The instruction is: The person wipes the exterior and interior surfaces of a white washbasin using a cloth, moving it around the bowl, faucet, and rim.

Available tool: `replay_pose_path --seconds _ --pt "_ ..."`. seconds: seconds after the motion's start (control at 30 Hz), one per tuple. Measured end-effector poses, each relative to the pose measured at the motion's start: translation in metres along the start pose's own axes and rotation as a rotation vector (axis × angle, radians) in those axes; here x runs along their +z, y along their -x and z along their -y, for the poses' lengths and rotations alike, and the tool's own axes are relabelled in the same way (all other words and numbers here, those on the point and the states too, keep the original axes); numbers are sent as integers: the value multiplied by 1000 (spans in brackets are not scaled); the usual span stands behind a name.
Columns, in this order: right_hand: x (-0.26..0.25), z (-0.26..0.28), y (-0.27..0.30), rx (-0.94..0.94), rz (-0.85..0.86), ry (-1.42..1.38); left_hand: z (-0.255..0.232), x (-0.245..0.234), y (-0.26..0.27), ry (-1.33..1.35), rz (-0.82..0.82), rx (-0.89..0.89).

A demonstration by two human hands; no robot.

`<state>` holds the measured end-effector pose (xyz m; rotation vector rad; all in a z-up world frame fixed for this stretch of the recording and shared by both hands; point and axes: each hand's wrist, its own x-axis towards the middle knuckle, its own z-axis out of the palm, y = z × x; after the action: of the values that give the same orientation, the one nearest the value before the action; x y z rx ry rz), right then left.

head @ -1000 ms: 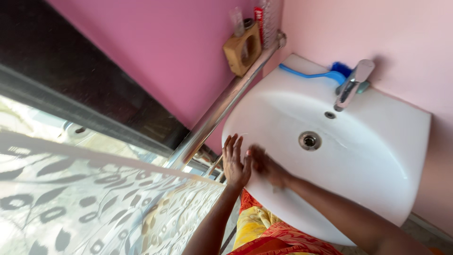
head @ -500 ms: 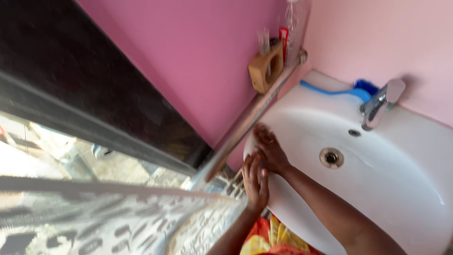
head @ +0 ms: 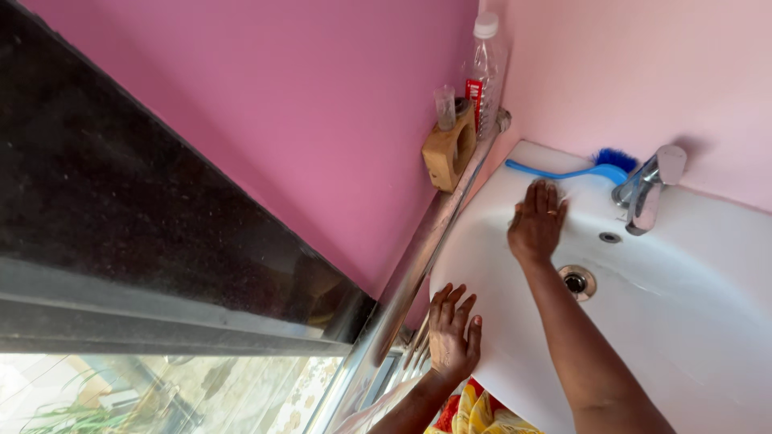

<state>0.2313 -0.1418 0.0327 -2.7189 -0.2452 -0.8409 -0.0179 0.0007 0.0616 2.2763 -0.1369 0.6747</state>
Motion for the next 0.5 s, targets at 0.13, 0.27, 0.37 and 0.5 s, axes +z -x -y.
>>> replay_pose_path --seconds 0.13,0.27,0.37,0.5 --pt "16 23 -9 -139 134 -165 2 1 1 -30 -2 25" --pt "-3 3 -7 -190 149 -112 8 15 1 -70 -21 -7" --pt "-29 -56 -1 -23 103 -2 8 18 4 -37 -4 -26" --pt "-62 -138 43 46 96 72 9 16 3 -43 -1 1"
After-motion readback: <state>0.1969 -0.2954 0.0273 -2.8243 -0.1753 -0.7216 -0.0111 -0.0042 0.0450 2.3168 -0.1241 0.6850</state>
